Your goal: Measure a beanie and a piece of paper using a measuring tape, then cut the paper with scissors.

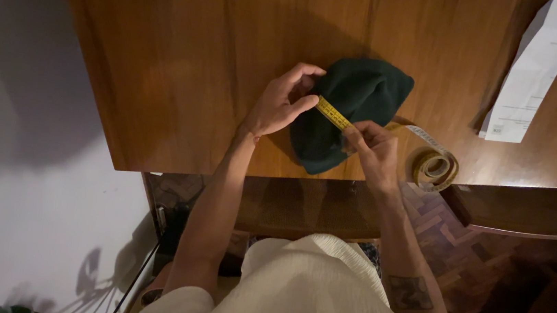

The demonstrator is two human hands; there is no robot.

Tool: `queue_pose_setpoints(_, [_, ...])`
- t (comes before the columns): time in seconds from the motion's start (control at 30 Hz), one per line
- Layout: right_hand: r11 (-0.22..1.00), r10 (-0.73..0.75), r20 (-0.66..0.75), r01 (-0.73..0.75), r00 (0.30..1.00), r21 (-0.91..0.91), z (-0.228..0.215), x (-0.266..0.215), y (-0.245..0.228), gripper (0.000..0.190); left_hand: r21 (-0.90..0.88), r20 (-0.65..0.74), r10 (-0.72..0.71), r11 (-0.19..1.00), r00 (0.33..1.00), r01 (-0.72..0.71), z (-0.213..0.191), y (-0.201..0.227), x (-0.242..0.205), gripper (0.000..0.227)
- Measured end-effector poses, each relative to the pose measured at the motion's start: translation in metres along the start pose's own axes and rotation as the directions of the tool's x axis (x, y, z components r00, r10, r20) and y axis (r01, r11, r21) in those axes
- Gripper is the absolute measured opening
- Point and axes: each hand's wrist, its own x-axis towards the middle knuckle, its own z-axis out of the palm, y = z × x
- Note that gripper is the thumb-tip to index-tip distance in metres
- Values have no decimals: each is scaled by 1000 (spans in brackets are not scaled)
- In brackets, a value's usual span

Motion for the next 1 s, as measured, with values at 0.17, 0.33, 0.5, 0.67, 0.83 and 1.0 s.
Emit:
queue_pose_setpoints(0.17, [999, 13, -15, -13, 1000, -33, 0, 2, 3, 20, 66, -16, 62, 996, 998, -61, 0, 0, -1, 46])
queue_pose_setpoints(0.33, [998, 22, -26, -23, 999, -51, 1, 4, 4, 21, 99, -39, 139, 986, 989, -135, 1, -7, 0, 46])
queue_pose_setpoints(0.5, [979, 14, -12, -16, 1000, -204, 9, 12, -4, 24, -13, -56, 57, 998, 997, -57, 2, -19, 3, 44])
queue_pose_setpoints(0.67, [993, 41, 11, -40, 999, -114, 8, 28, 21, 24, -85, -58, 16, 996, 998, -21, -2, -47, 8, 43])
queue_pose_setpoints(0.83, [991, 76, 9, -74, 997, -110, 0, 34, 37, 21, -125, -52, -2, 992, 999, -4, -9, -61, 9, 42])
queue_pose_setpoints(1.0, [984, 144, -32, -147, 989, -105, -18, 30, 52, 23, -122, -78, -68, 991, 995, 58, -12, -73, 13, 45])
